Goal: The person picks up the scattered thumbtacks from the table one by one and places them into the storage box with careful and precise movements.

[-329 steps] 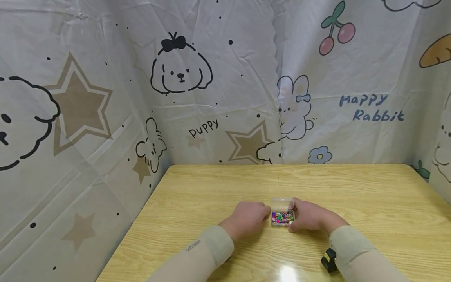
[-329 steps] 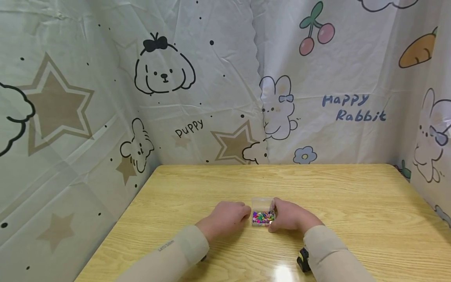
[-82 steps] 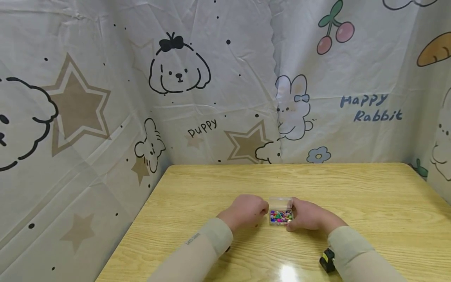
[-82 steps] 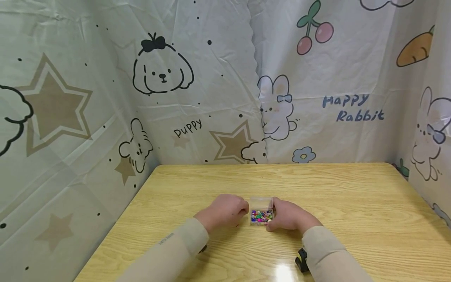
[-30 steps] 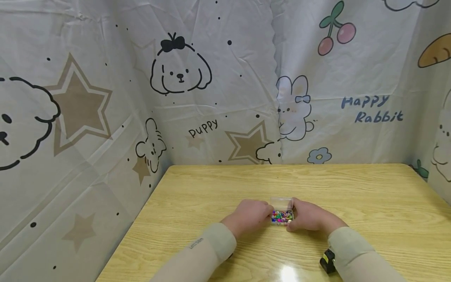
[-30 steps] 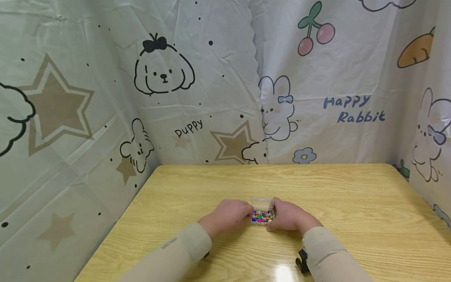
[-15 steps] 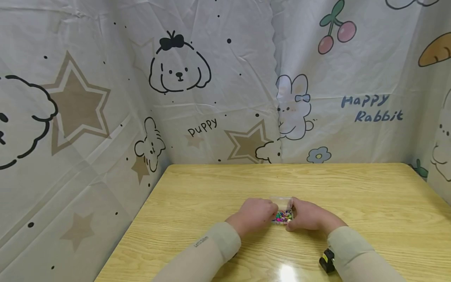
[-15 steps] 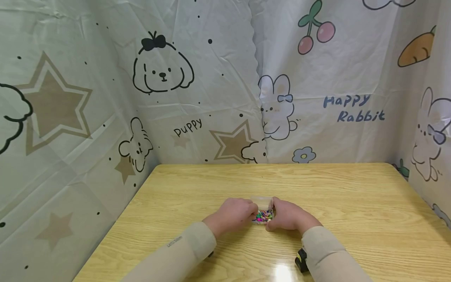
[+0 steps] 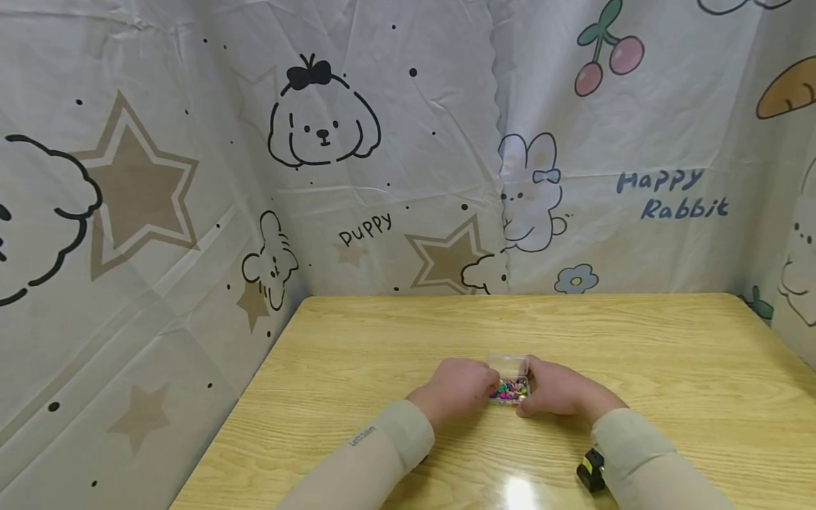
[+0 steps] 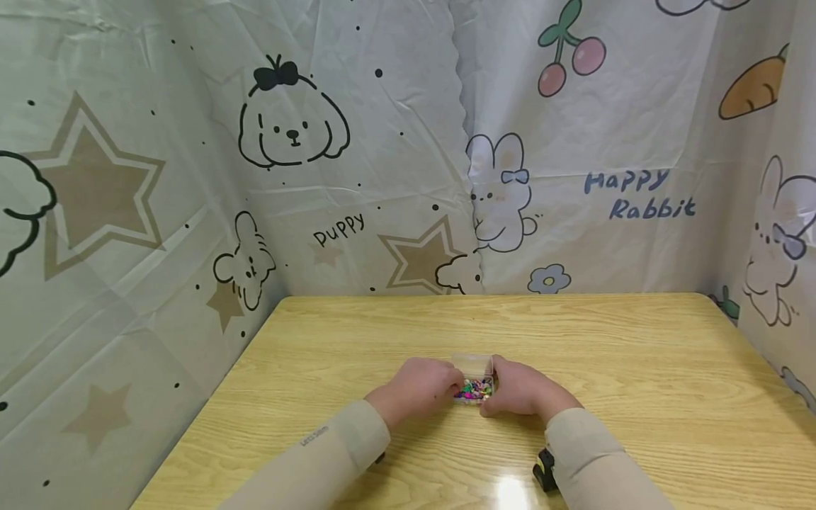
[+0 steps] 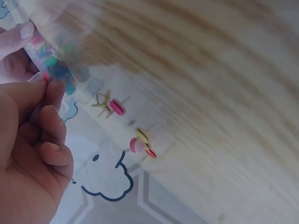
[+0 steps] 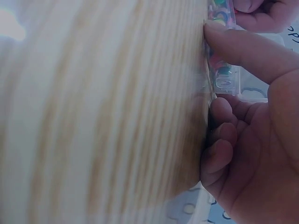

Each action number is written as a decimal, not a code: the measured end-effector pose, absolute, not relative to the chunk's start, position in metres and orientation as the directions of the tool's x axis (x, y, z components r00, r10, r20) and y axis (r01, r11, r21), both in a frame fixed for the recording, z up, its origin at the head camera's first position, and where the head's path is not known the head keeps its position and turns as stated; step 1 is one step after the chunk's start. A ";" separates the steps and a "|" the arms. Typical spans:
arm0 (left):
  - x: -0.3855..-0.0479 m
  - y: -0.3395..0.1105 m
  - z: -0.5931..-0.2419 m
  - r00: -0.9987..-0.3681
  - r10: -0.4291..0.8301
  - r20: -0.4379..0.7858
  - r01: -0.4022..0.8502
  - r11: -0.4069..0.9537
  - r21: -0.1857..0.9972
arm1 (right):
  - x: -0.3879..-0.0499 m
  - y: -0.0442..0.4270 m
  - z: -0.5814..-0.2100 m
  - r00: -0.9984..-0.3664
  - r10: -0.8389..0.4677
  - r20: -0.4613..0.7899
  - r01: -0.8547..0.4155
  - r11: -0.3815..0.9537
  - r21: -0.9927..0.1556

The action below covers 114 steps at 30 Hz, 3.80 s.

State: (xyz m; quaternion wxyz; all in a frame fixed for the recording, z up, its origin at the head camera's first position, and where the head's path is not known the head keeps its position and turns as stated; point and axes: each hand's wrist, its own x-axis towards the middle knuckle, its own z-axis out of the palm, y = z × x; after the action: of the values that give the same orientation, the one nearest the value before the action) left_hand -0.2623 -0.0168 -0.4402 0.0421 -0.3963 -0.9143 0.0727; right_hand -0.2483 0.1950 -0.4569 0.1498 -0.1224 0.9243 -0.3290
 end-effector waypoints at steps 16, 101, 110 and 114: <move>-0.276 -0.047 -0.425 -0.735 0.678 0.020 0.672 0.731 -0.118 | -0.249 0.196 -0.457 -0.921 -0.331 -0.204 -0.121 0.743 -0.658; -0.272 -0.025 -0.436 -0.694 0.716 0.072 0.701 0.696 -0.157 | -0.246 0.195 -0.456 -0.927 -0.329 -0.177 -0.142 0.748 -0.648; -0.279 -0.050 -0.425 -0.702 0.712 0.018 0.705 0.699 -0.117 | -0.245 0.196 -0.454 -0.926 -0.322 -0.196 -0.116 0.738 -0.665; -0.282 -0.058 -0.426 -0.708 0.706 -0.032 0.706 0.704 -0.083 | -0.245 0.196 -0.455 -0.924 -0.327 -0.196 -0.116 0.732 -0.672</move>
State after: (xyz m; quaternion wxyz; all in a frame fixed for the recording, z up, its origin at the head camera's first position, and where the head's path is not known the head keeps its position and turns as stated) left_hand -0.2815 -0.0584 -0.4264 0.0009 -0.3823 -0.9230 0.0445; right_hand -0.2447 0.1957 -0.4553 0.1523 -0.1207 0.9179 -0.3459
